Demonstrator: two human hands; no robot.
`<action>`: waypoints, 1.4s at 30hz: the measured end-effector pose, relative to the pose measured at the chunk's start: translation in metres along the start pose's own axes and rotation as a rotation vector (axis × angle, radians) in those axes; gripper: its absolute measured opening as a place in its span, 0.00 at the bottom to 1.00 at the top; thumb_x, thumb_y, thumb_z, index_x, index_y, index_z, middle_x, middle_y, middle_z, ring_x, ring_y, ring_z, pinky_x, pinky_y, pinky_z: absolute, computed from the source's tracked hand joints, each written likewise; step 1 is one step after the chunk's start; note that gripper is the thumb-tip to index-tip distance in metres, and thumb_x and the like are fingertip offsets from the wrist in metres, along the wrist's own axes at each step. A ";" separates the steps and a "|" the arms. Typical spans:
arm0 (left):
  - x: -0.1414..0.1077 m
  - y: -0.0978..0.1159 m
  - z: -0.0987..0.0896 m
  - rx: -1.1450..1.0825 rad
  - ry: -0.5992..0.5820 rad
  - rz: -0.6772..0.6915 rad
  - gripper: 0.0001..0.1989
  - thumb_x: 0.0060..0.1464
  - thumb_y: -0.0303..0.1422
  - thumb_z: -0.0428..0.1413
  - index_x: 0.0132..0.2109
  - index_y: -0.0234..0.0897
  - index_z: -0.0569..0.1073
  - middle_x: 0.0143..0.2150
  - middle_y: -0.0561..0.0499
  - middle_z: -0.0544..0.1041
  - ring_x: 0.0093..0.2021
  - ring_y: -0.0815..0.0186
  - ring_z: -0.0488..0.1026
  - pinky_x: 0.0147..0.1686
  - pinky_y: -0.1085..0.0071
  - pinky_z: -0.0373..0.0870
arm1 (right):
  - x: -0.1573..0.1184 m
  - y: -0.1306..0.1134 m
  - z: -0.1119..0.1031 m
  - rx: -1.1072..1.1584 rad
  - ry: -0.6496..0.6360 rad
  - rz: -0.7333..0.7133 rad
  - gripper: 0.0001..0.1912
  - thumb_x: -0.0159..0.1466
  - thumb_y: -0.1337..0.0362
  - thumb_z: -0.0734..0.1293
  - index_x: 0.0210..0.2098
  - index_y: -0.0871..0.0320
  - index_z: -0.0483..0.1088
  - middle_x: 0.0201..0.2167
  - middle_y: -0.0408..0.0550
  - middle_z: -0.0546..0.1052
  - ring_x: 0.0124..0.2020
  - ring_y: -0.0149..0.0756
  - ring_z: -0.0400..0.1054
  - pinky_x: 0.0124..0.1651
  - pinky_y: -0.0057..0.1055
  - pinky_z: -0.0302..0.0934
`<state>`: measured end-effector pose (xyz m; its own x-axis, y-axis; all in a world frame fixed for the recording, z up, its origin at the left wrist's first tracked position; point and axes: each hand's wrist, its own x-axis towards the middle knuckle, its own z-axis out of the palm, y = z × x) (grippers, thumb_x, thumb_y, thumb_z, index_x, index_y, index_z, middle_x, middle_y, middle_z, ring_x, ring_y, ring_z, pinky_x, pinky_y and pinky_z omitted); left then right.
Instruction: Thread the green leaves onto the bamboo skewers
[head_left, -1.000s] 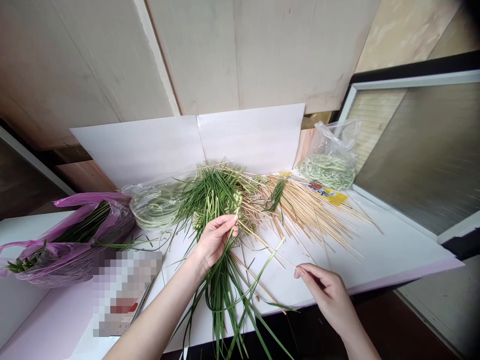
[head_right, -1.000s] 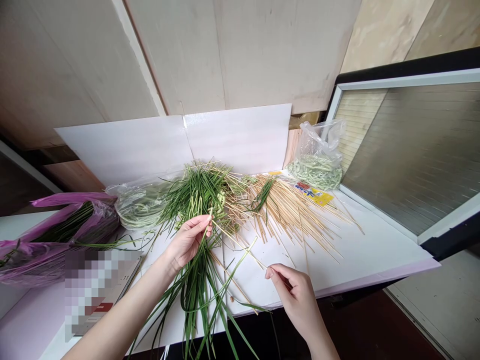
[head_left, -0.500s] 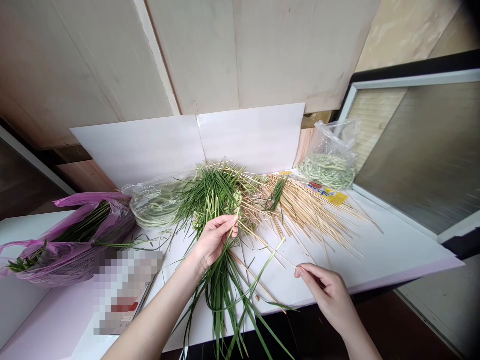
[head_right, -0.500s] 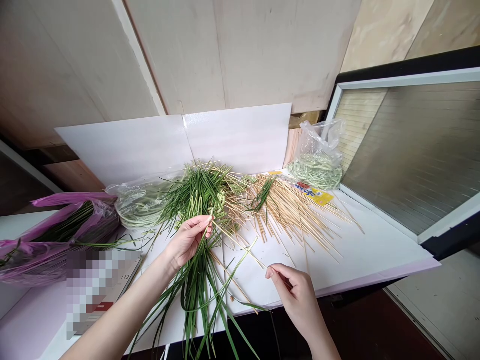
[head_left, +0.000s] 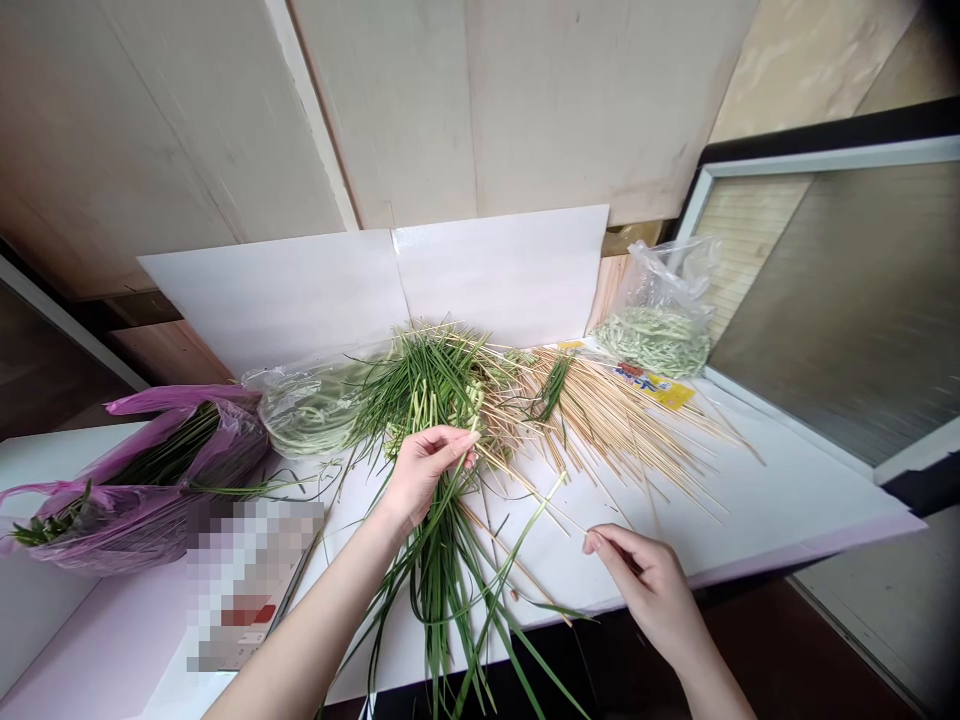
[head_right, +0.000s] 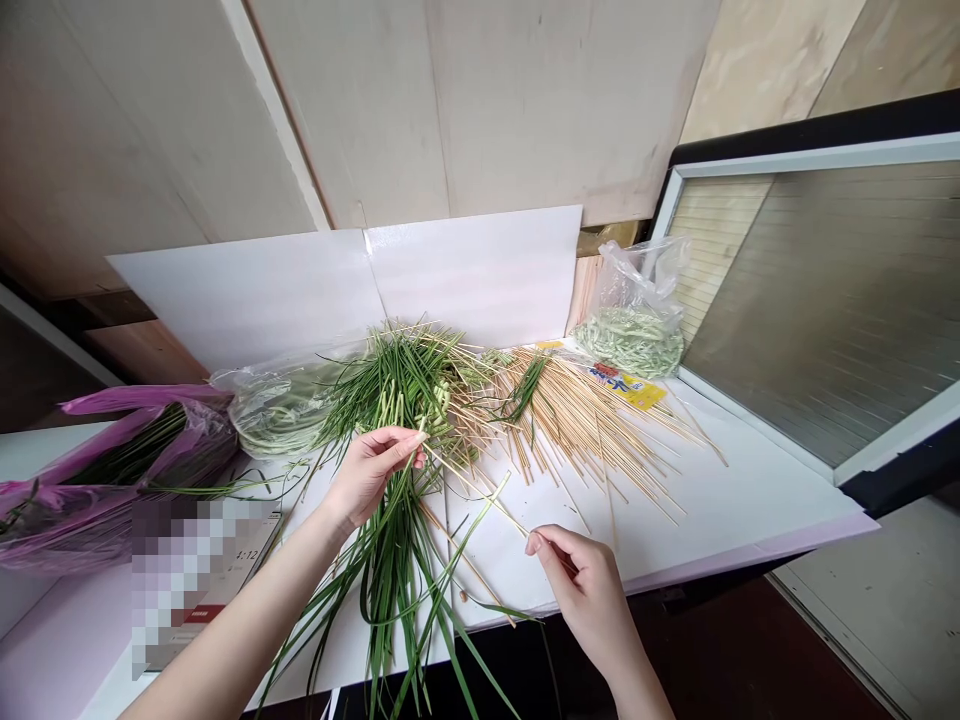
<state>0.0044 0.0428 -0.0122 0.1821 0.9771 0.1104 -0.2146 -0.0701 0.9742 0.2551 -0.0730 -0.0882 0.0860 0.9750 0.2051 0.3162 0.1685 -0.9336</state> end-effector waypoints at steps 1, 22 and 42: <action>0.000 0.000 0.001 0.017 0.008 0.016 0.09 0.47 0.34 0.68 0.33 0.32 0.80 0.25 0.51 0.77 0.26 0.71 0.72 0.32 0.74 0.66 | 0.000 0.000 0.000 -0.002 -0.004 0.000 0.17 0.68 0.53 0.62 0.29 0.57 0.72 0.29 0.48 0.77 0.36 0.44 0.72 0.35 0.28 0.66; -0.008 -0.004 0.018 0.023 -0.024 -0.083 0.12 0.45 0.37 0.68 0.26 0.33 0.77 0.22 0.53 0.75 0.24 0.73 0.67 0.29 0.74 0.62 | 0.001 0.006 0.007 0.018 0.046 -0.037 0.16 0.67 0.55 0.62 0.28 0.57 0.73 0.28 0.47 0.77 0.34 0.42 0.73 0.33 0.27 0.65; -0.023 -0.048 0.057 0.023 -0.196 -0.208 0.17 0.37 0.40 0.71 0.33 0.34 0.81 0.29 0.50 0.78 0.28 0.69 0.69 0.33 0.71 0.64 | 0.002 0.005 0.019 0.031 0.102 -0.008 0.19 0.68 0.51 0.63 0.31 0.58 0.74 0.28 0.48 0.76 0.32 0.43 0.72 0.30 0.28 0.64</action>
<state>0.0650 0.0125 -0.0501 0.4022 0.9137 -0.0582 -0.1322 0.1209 0.9838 0.2386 -0.0675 -0.0982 0.1800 0.9539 0.2401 0.2880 0.1823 -0.9401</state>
